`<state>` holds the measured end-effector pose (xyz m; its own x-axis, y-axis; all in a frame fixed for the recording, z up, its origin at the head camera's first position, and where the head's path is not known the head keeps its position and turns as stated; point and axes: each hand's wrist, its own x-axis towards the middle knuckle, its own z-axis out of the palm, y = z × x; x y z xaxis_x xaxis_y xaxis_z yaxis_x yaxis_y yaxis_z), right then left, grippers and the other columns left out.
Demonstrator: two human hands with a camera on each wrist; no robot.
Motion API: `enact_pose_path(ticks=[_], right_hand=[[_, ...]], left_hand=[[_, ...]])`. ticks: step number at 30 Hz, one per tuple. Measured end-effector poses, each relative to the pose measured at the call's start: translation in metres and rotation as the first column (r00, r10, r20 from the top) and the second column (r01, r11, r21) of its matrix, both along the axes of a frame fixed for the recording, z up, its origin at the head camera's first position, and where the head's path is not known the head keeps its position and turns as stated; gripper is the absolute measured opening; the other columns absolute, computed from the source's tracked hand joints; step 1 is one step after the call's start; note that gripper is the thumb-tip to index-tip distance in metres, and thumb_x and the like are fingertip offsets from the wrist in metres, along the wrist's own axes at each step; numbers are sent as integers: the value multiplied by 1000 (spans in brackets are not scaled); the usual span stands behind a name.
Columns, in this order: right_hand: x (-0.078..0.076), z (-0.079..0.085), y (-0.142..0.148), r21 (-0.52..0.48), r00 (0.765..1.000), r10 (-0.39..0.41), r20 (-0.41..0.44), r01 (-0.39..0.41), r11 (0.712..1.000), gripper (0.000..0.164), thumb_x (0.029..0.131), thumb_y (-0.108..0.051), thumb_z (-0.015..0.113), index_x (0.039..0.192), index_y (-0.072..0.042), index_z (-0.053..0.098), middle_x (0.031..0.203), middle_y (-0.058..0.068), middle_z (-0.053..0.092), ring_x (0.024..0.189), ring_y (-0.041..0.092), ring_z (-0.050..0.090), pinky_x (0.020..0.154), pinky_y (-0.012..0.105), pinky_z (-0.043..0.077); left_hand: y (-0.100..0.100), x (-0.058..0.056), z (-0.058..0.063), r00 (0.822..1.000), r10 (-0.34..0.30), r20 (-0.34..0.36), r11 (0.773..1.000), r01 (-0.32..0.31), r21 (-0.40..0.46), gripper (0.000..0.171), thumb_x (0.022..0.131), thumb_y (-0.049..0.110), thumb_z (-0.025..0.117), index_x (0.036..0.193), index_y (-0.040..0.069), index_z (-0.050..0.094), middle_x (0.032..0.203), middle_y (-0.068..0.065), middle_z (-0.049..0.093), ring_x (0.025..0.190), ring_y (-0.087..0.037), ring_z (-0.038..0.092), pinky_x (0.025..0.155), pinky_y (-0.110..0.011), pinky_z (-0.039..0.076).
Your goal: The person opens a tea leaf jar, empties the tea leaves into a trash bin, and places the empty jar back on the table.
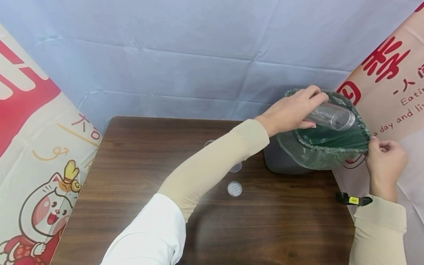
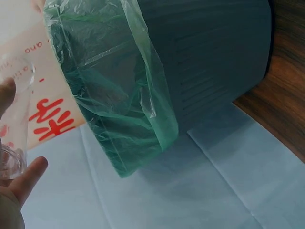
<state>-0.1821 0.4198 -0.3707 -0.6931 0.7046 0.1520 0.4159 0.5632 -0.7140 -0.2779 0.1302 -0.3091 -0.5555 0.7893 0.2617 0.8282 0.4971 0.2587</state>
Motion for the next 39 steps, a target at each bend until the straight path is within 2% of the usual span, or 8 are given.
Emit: enact_pose_path(ticks=[6,10,19,23,26,32,37,39], right_hand=[[-2,-6,6,-4,1000,-4,-13,4,1000,26,99,-39,54,75,-27,51,53,-27,42,47,-5,41,41,14,32],[-3,-7,7,11,1000,0,-22,1,1000,27,98,-39,55,74,-28,51,53,-27,42,47,-5,41,42,13,32],[-2,-5,6,-19,1000,-4,-12,4,1000,27,99,-39,55,75,-28,52,54,-26,44,48,-5,42,42,13,33],[-2,-3,5,-24,1000,0,-12,0,1000,26,99,-38,55,75,-27,52,54,-27,44,47,-6,42,42,12,33],[-1,-1,2,-3,1000,4,-2,-4,1000,26,99,-39,54,76,-26,52,54,-28,42,48,-7,41,43,12,33],[0,2,-2,8,1000,1,12,-1,1000,26,100,-40,52,78,-25,51,53,-29,41,47,-8,40,43,11,33],[0,-1,0,-11,1000,-5,8,5,1000,26,99,-39,53,77,-26,51,54,-27,42,48,-6,41,43,12,33],[0,-2,1,-27,1000,-3,1,3,1000,26,100,-38,54,77,-26,51,53,-26,43,47,-6,42,42,13,33]], left_hand=[[2,-2,-1,1000,17,-25,1000,-17,-25,71,98,54,57,155,18,33,155,2,39,138,-8,40,101,-15,39],[2,-1,-2,999,34,-20,999,-34,0,73,97,60,56,153,17,35,152,4,46,135,-6,45,106,-16,36],[-2,0,-6,991,84,-103,996,-83,15,73,94,70,52,149,22,44,141,9,54,119,-5,56,91,-18,46],[-4,-1,-10,982,94,-162,993,-82,80,70,94,71,52,143,22,51,135,6,53,106,-7,56,83,-17,44],[-7,-3,-11,974,109,-197,988,-84,132,69,93,71,52,140,21,55,131,5,52,102,-7,53,84,-17,41],[-9,-4,-13,982,110,-152,986,-88,144,69,94,70,52,142,20,55,132,6,54,112,-8,53,94,-18,38],[-11,-4,-18,983,144,-118,983,-129,128,69,94,72,51,143,23,55,137,10,55,124,-8,49,102,-19,34],[-11,-4,-20,984,159,-76,981,-148,129,70,93,73,51,144,25,55,139,12,54,129,-7,46,107,-19,30]])
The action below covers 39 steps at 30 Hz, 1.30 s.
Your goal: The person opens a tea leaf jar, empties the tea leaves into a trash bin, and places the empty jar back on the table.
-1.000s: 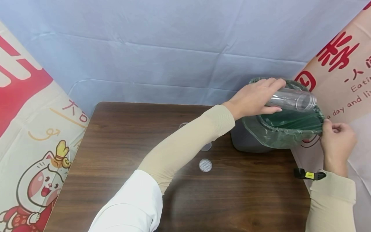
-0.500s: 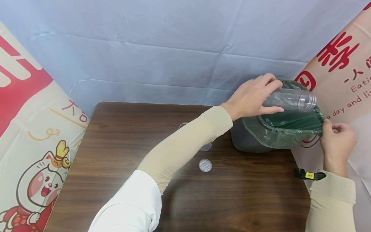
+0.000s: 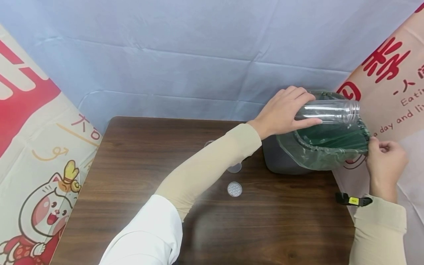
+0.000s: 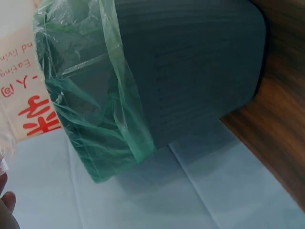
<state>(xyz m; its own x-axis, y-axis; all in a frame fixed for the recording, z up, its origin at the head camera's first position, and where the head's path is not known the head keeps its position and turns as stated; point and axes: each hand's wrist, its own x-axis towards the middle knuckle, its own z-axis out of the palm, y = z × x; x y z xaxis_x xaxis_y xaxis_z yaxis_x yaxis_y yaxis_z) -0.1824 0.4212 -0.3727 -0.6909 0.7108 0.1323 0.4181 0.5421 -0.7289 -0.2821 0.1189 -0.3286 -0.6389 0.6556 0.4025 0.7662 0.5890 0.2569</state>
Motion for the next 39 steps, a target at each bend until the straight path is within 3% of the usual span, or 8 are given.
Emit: enact_pose_path(ticks=[3,6,11,14,16,29,35,39], right_hand=[[0,-2,2,-13,1000,5,-12,-5,1000,26,100,-37,55,77,-25,52,52,-25,44,45,-5,42,41,13,34],[-1,-2,2,-6,1000,4,-13,-5,1000,26,99,-38,55,77,-26,52,52,-26,44,44,-5,42,41,13,33],[-1,-2,3,-8,1000,5,-18,-6,1000,26,99,-38,55,76,-26,52,51,-26,44,44,-6,41,40,14,33],[-1,-2,3,-11,1000,8,-23,-9,1000,26,99,-37,56,76,-25,52,50,-26,44,43,-6,41,40,14,33],[-1,-3,4,-10,1000,8,-24,-9,1000,26,99,-37,56,76,-25,52,50,-26,44,43,-6,41,40,14,33],[-2,-4,4,50,1000,-8,19,7,999,27,98,-43,52,76,-27,51,54,-27,42,50,-4,41,43,14,32],[-2,-4,5,31,1000,-9,8,8,999,27,98,-42,53,76,-27,51,54,-26,42,49,-4,41,43,14,32],[-3,-3,5,16,1000,-4,-7,4,1000,26,99,-40,54,76,-27,51,52,-26,43,47,-5,41,42,14,32]], left_hand=[[-1,1,-3,996,7,85,999,-10,34,69,93,73,52,145,27,55,141,14,54,130,-5,43,109,-17,26],[-4,1,-6,979,-9,206,996,-9,85,68,93,70,56,146,28,54,142,14,52,130,-3,42,109,-13,25],[-9,1,-9,918,-107,382,974,19,227,65,93,59,66,146,22,54,136,11,53,119,0,47,100,-8,32],[-11,2,-10,883,-171,437,951,31,308,63,93,52,70,145,19,54,133,10,53,116,2,48,96,-6,33],[-13,2,-11,873,-190,449,944,36,329,64,93,50,71,146,18,54,133,9,53,117,2,48,97,-6,33],[-24,6,-16,866,-236,441,909,36,416,62,87,45,80,136,15,56,130,8,56,115,1,50,97,-5,33],[-33,9,-25,893,-261,367,878,61,475,57,87,38,80,131,11,56,128,3,57,114,-4,52,96,-6,35],[-41,10,-32,898,-270,347,851,54,522,55,86,33,81,130,9,57,126,1,58,114,-5,52,96,-7,36]])
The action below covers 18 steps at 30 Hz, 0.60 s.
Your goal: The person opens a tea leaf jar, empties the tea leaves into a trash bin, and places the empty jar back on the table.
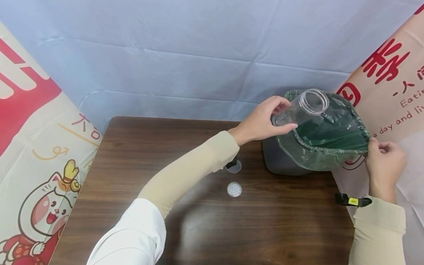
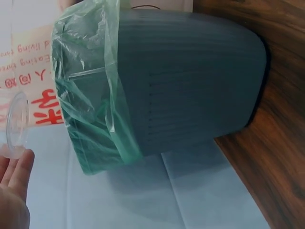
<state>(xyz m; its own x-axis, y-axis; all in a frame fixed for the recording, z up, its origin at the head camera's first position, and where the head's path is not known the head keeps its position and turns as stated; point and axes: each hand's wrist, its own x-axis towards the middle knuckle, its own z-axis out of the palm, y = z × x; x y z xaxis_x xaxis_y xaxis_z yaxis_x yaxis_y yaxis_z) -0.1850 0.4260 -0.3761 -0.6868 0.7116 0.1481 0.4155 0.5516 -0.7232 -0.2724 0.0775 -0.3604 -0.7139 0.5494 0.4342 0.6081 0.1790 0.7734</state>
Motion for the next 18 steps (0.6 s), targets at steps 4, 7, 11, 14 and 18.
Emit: enact_pose_path(ticks=[4,7,11,14,18], right_hand=[[0,0,0,-10,1000,10,-15,-11,1000,26,99,-37,55,76,-26,51,51,-27,43,44,-6,41,41,13,33],[0,0,0,-29,999,18,-29,-18,999,26,99,-36,55,76,-25,52,50,-26,44,42,-6,42,40,12,33],[0,1,0,-39,999,23,-42,-24,999,26,99,-35,56,75,-25,52,50,-25,45,42,-6,42,40,12,33],[1,1,0,-38,999,26,-41,-27,999,25,99,-34,56,76,-25,53,50,-25,45,41,-6,42,40,13,33],[1,2,-1,-40,999,23,-30,-24,999,25,99,-35,56,77,-24,52,50,-25,45,42,-6,42,40,13,34]], left_hand=[[-10,3,-4,1000,10,-7,999,-9,36,55,85,30,82,128,8,58,124,-1,60,113,-6,54,97,-8,38],[-17,6,-8,999,12,-32,999,-10,50,56,84,30,82,129,6,59,123,-2,60,113,-7,55,98,-10,39],[-26,8,-15,998,13,-65,997,-7,81,62,84,28,82,136,5,57,125,-5,60,114,-10,54,99,-13,41],[-34,11,-21,996,29,-82,994,-20,103,65,84,25,82,141,5,55,124,-6,60,114,-12,54,99,-15,42],[-43,16,-28,991,44,-125,993,-30,114,63,82,25,83,137,5,58,121,-6,60,110,-12,54,97,-17,44]])
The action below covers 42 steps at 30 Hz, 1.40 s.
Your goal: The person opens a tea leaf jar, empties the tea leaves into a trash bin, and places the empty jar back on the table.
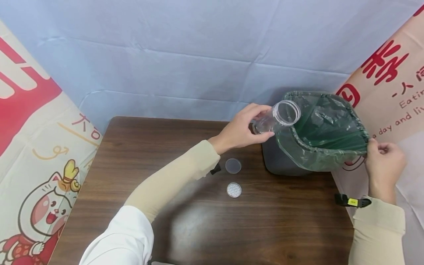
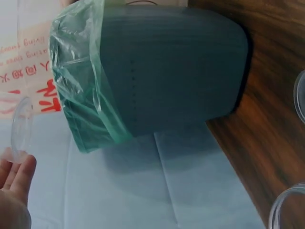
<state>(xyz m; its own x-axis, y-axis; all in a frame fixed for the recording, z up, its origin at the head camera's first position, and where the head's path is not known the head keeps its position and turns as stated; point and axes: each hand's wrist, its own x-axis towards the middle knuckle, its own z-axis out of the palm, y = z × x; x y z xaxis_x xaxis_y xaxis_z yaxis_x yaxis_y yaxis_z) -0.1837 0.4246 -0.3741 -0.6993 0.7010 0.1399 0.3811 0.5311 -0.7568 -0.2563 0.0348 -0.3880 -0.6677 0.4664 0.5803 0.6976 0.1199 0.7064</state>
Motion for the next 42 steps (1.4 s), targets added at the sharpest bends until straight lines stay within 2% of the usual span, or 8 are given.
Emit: enact_pose_path(ticks=[3,8,12,20,24,29,35,42], right_hand=[[1,1,-1,-6,1000,-3,5,3,1000,25,100,-35,55,77,-24,52,50,-26,45,42,-6,43,41,13,34],[1,2,-3,38,1000,-8,24,8,999,25,99,-37,54,77,-25,52,50,-29,42,44,-8,41,42,12,33],[1,2,-3,62,999,-18,43,16,998,25,99,-39,53,78,-25,51,52,-29,41,47,-7,41,43,13,33],[0,0,-3,21,999,-18,42,17,1000,26,99,-40,53,77,-27,50,54,-27,43,48,-6,41,43,14,33],[4,1,-2,50,997,-47,67,43,998,26,100,-41,51,78,-26,49,54,-28,40,48,-6,39,43,14,31],[0,-2,-5,84,995,-35,91,28,996,26,99,-45,50,80,-28,50,58,-27,40,54,-5,41,45,14,33],[-1,-1,-5,53,996,-26,85,22,998,26,99,-44,51,79,-28,51,55,-27,42,52,-4,42,44,14,34],[1,1,-4,45,998,-18,55,15,999,25,99,-40,53,78,-26,51,53,-28,42,48,-6,41,43,13,33]], left_hand=[[-5,6,-4,1000,-13,-11,1000,13,7,61,81,25,84,133,6,59,120,-4,59,109,-11,54,97,-18,45],[-14,14,-8,999,-26,32,999,25,25,60,81,22,84,132,5,58,118,-5,59,110,-11,55,98,-19,46],[-20,21,-12,999,-14,52,1000,13,18,61,81,22,84,133,3,58,119,-7,60,110,-13,55,99,-19,46],[-28,31,-27,997,14,74,1000,-15,15,59,79,21,85,129,4,59,117,-5,60,108,-14,57,100,-20,46],[-28,37,-36,997,14,77,1000,-13,-8,58,79,23,85,129,6,59,117,-4,61,108,-13,57,100,-19,45],[-39,46,-48,996,40,85,999,-39,-23,57,80,22,84,128,7,59,120,-2,61,108,-13,57,99,-21,46],[-56,56,-67,993,75,88,994,-67,-86,56,80,25,85,127,9,60,115,1,61,105,-15,58,96,-25,49],[-69,63,-85,990,84,116,992,-72,-105,57,79,24,86,126,7,59,116,-2,62,106,-19,60,95,-39,53]])
